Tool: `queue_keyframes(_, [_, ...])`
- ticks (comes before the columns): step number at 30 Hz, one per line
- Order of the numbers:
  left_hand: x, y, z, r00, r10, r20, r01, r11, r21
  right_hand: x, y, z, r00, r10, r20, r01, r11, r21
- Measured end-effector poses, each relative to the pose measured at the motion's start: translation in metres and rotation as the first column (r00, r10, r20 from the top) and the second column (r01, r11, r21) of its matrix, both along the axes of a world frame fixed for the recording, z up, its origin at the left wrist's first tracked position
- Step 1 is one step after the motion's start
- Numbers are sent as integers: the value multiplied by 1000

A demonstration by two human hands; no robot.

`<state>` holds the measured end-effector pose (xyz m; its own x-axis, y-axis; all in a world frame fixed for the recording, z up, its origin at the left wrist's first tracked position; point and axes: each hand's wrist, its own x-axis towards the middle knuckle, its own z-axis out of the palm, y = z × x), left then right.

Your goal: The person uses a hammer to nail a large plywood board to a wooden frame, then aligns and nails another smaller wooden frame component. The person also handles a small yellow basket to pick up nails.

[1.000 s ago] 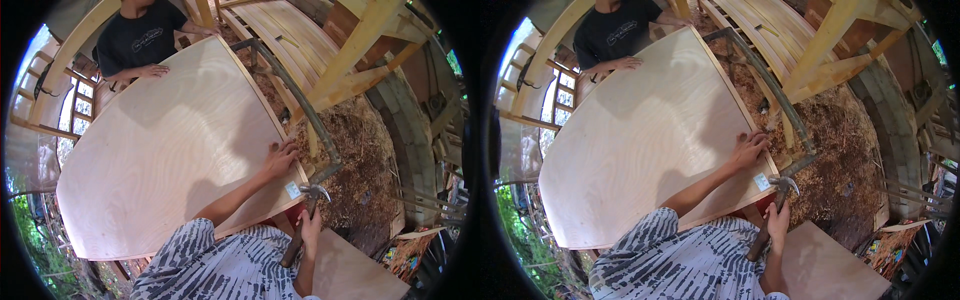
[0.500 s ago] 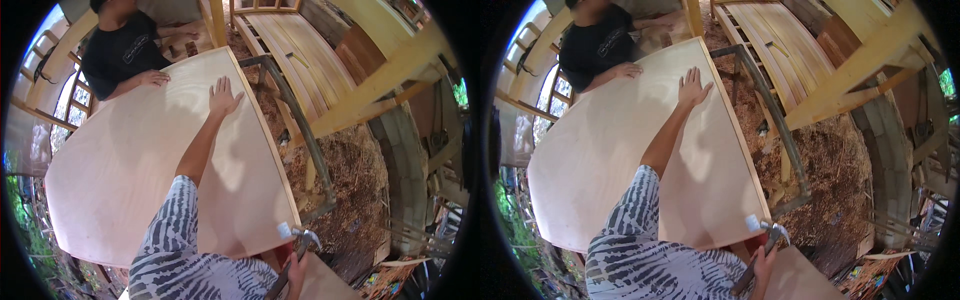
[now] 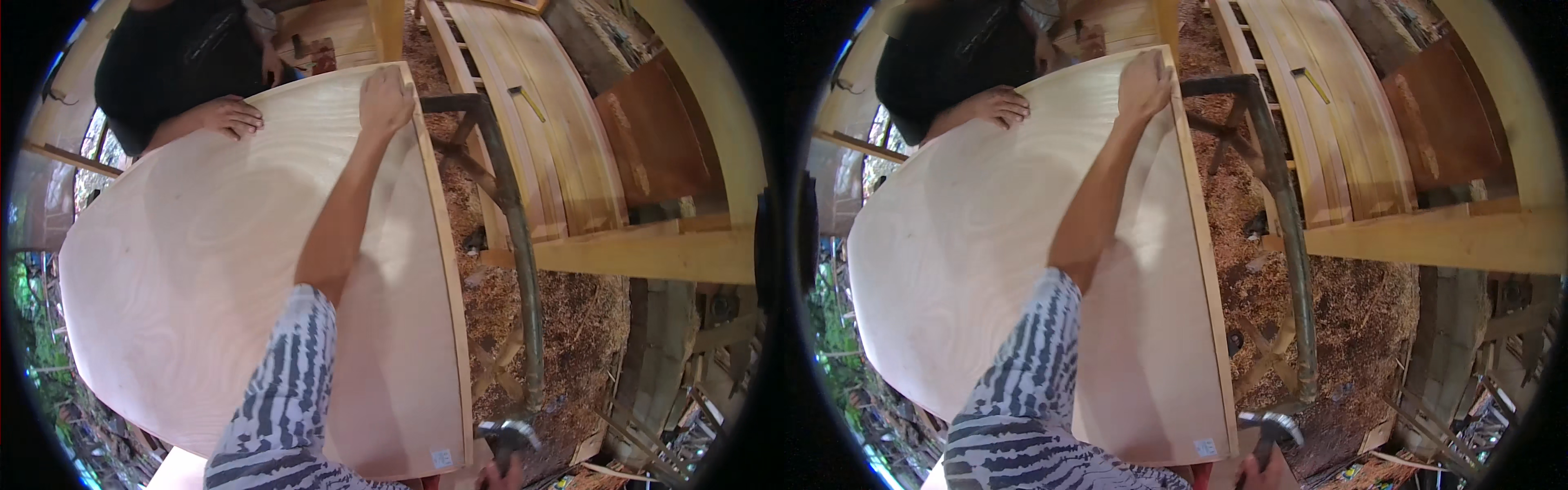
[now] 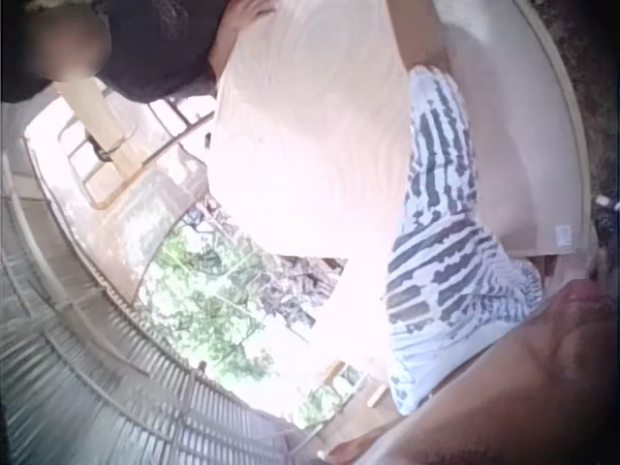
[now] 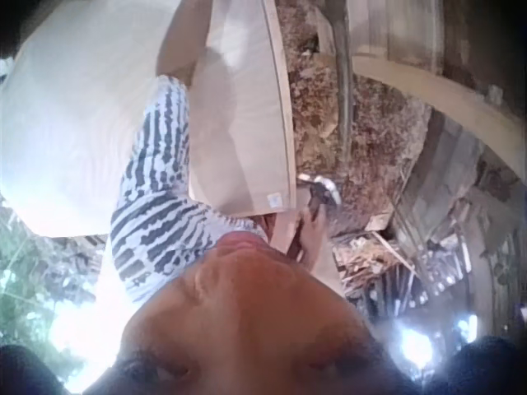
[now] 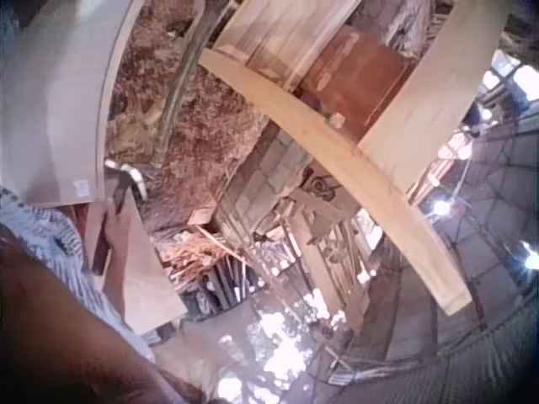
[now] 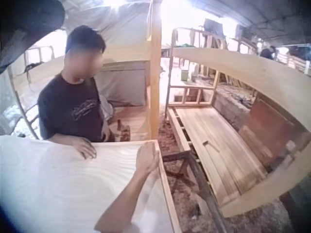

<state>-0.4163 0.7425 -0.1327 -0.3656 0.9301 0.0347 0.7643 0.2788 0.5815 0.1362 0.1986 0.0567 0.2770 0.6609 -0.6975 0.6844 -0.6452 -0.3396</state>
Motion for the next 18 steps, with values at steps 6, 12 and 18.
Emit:
queue_keyframes(6, [-39, -25, -41, 928, 259, -266, -223, 962, 158, -202, 330, -29, 934, 332, 128, -351, 800, 486])
queue_keyframes(12, [-46, -33, -56, 918, 231, -321, -210, 973, 100, -392, 533, -78, 658, 667, 349, -659, 286, 696])
queue_keyframes(18, [-52, -31, -64, 920, 234, -316, -197, 970, 145, -480, 609, -156, 513, 664, 543, -806, 156, 571])
